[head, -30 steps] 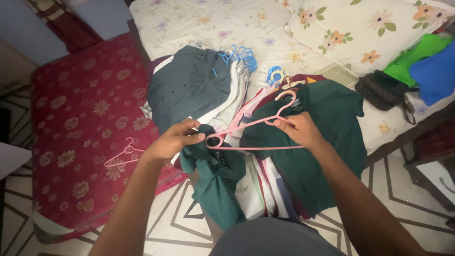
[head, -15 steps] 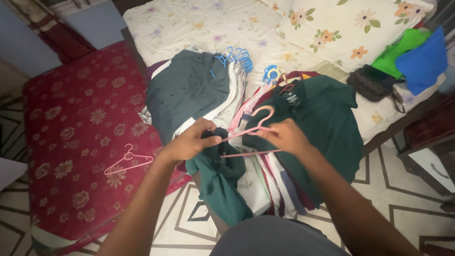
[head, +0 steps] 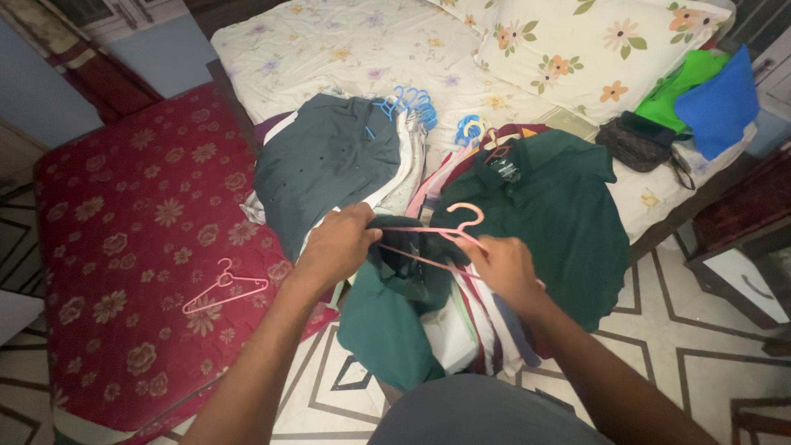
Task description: The person places several shirts on hangers and buttons them up. They handle a green polo shirt, a dark gray shirt, and a striped shirt, placing each on a hanger and fastening the buttons before setting them on the bed.
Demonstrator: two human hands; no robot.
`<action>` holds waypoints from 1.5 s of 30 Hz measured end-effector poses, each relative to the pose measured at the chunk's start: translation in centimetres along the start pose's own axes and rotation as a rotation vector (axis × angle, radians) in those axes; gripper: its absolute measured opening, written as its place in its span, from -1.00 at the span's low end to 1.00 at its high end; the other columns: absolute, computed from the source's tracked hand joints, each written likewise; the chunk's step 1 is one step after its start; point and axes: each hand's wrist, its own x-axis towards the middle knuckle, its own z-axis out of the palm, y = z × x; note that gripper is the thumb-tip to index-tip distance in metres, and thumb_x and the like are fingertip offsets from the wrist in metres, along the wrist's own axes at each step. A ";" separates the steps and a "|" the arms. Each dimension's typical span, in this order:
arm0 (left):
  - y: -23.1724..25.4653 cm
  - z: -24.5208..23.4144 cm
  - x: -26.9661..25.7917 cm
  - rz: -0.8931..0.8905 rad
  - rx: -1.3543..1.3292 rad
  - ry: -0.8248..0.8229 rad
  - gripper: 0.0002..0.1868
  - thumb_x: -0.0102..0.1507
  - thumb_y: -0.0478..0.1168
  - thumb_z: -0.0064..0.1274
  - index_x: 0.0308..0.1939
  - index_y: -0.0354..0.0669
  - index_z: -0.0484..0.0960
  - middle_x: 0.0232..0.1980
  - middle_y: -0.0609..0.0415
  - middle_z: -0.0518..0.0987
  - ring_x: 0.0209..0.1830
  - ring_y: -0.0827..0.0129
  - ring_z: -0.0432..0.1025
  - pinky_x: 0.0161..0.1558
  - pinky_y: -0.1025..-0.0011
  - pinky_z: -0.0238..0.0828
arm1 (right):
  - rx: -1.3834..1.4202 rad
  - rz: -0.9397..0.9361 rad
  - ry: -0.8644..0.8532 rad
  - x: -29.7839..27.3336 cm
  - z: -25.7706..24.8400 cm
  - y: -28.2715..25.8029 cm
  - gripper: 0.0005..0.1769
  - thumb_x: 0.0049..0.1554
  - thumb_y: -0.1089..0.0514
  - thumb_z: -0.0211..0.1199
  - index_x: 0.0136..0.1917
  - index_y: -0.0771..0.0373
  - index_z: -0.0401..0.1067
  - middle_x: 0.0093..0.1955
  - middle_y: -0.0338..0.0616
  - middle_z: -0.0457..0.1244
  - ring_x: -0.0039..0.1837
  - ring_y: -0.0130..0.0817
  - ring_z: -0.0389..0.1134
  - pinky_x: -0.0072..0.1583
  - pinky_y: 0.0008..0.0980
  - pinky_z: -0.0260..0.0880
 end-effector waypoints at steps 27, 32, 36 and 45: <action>1.4 1.7 -0.4 0.266 -0.702 -0.238 -0.79 0.38 -0.30 -0.04 -0.01 -0.38 0.61 -0.18 0.14 0.62 -0.15 0.57 0.42 -0.04 0.54 0.40 | 0.677 0.086 -0.139 -2.3 5.8 0.6 -0.52 0.31 -0.02 0.14 -0.37 0.26 0.33 -0.48 -0.44 0.07 -0.38 -0.72 0.01 -0.38 -0.48 0.00; 5.1 1.0 -0.1 0.132 -0.909 -0.267 -0.81 0.37 -0.29 -0.06 -0.03 -0.33 0.58 -0.18 0.13 0.60 -0.16 0.53 0.40 -0.07 0.48 0.37 | 1.228 0.341 -0.242 -2.3 6.9 -1.1 -0.48 0.35 -0.10 0.05 -0.38 0.17 0.21 -0.49 -0.43 0.02 -0.47 -0.65 -0.05 -0.41 -0.49 -0.14; 8.5 -2.9 -1.3 -0.012 0.113 0.040 -0.80 0.39 -0.16 -0.03 0.01 -0.05 0.66 -0.15 -0.04 0.64 -0.11 0.05 0.51 -0.06 0.16 0.38 | 1.294 0.298 -0.210 -1.2 6.1 -2.1 -0.45 0.36 -0.14 0.06 -0.39 0.12 0.12 -0.49 -0.45 -0.04 -0.48 -0.66 -0.09 -0.43 -0.50 -0.18; 9.8 -10.7 3.2 0.720 0.522 0.448 -0.59 0.24 -0.04 0.16 -0.04 -0.35 0.64 -0.13 -0.11 0.56 -0.01 0.05 0.41 0.13 0.12 0.25 | 1.262 0.200 -0.182 5.8 -0.3 -5.4 -0.45 0.37 -0.14 0.04 -0.38 0.13 0.10 -0.49 -0.42 -0.05 -0.49 -0.64 -0.10 -0.43 -0.49 -0.17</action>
